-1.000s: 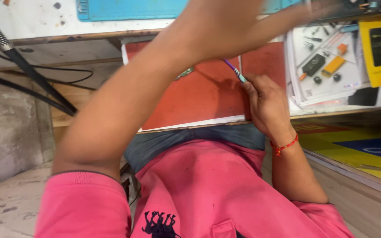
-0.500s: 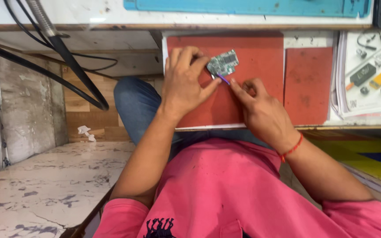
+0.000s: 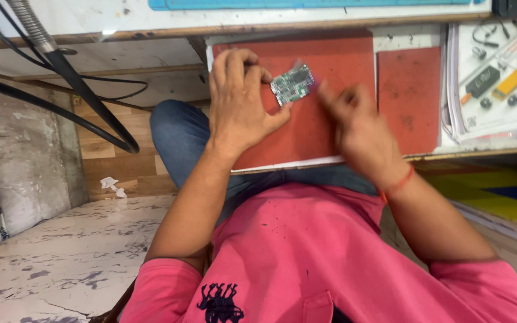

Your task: The person uses a hot air gun to heat a small circuit board placed on a red mat, then uses a small brush to clean the board's surface. The person holds the board steady with one hand while operating the tools with the other.

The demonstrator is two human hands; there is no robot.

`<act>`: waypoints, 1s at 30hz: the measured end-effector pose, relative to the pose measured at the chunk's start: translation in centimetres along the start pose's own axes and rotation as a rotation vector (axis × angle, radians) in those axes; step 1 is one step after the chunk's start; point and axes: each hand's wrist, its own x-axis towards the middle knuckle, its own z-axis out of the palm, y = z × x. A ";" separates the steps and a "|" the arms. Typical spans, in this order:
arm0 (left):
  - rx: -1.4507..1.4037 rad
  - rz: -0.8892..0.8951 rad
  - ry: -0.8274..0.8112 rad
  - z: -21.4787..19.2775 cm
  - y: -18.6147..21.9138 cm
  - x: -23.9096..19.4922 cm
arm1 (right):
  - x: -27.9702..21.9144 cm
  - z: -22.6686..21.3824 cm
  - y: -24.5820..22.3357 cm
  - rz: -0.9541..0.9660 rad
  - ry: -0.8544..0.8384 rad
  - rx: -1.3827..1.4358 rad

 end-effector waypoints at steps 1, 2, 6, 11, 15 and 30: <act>-0.017 -0.002 0.004 0.1 0.2 -0.3 | -0.2 -0.2 -0.2 0.043 0.059 0.007; -0.023 -0.004 0.028 0.1 0.0 -0.1 | 0.1 -0.4 -0.3 0.020 -0.012 0.011; -0.078 0.002 0.038 -0.2 -0.3 -0.5 | 0.3 -0.6 -0.5 0.045 -0.055 -0.001; -0.105 0.011 0.044 -0.1 -0.9 -0.4 | -0.4 0.4 0.3 -0.024 -0.122 0.017; -0.097 0.059 0.073 0.5 -0.4 -0.6 | -0.4 0.9 0.9 0.057 -0.055 -0.034; -0.035 0.020 -0.001 -0.1 -0.5 -0.9 | -0.9 0.3 -0.6 0.037 -0.016 -0.070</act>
